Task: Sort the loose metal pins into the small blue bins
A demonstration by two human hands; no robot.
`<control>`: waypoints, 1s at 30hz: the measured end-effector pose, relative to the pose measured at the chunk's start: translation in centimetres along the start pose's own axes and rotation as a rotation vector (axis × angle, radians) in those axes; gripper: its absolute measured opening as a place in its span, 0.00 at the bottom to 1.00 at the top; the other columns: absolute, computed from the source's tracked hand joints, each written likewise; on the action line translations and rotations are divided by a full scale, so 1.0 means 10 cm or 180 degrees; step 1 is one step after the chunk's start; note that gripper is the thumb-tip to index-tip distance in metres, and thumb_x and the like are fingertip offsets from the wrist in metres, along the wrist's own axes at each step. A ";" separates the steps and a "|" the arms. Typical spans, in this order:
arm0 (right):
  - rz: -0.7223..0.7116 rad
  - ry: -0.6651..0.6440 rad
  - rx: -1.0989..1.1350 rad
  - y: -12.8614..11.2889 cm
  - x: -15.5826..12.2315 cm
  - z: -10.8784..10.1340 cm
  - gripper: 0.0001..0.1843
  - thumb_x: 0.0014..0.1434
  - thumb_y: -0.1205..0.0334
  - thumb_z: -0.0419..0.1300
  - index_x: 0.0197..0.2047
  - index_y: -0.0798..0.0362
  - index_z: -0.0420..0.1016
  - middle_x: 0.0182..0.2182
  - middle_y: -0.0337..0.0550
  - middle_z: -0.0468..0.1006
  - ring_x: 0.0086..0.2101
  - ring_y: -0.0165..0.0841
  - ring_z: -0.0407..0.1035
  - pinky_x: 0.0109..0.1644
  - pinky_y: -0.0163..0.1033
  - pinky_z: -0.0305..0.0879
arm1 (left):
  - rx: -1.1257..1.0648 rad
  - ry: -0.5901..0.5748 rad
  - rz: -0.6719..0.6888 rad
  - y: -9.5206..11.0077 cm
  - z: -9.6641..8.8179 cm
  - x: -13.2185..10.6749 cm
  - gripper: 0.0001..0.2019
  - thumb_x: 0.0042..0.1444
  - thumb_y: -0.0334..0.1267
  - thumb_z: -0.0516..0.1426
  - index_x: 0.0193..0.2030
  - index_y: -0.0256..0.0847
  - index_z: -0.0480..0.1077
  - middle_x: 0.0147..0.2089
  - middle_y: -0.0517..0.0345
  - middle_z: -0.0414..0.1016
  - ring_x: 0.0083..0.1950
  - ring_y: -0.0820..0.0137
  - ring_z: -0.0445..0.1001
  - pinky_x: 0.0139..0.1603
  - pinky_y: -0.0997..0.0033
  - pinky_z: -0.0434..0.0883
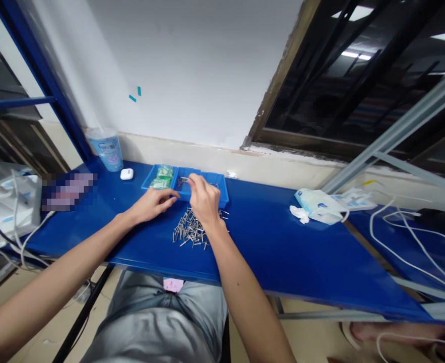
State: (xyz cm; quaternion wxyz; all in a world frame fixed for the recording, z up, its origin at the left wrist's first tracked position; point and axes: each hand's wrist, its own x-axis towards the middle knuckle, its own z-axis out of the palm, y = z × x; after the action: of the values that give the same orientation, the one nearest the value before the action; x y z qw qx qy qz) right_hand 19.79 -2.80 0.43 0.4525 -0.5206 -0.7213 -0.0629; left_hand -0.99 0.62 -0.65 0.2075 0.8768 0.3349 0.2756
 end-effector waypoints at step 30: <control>0.0018 -0.1252 0.0017 -0.07 0.02 0.05 0.15 0.75 0.53 0.51 0.53 0.46 0.77 0.36 0.43 0.85 0.37 0.40 0.79 0.40 0.39 0.61 | 0.0766 -0.0617 0.0270 -0.05 0.20 -0.01 0.11 0.68 0.45 0.58 0.44 0.45 0.80 0.28 0.57 0.78 0.29 0.65 0.74 0.33 0.69 0.60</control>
State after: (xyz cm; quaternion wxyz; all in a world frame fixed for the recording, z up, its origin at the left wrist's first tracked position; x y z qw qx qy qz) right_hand 18.90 -2.71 0.57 0.3043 -0.5237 -0.7945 0.0432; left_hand 0.01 0.54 -2.45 0.1205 0.9312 0.3065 0.1561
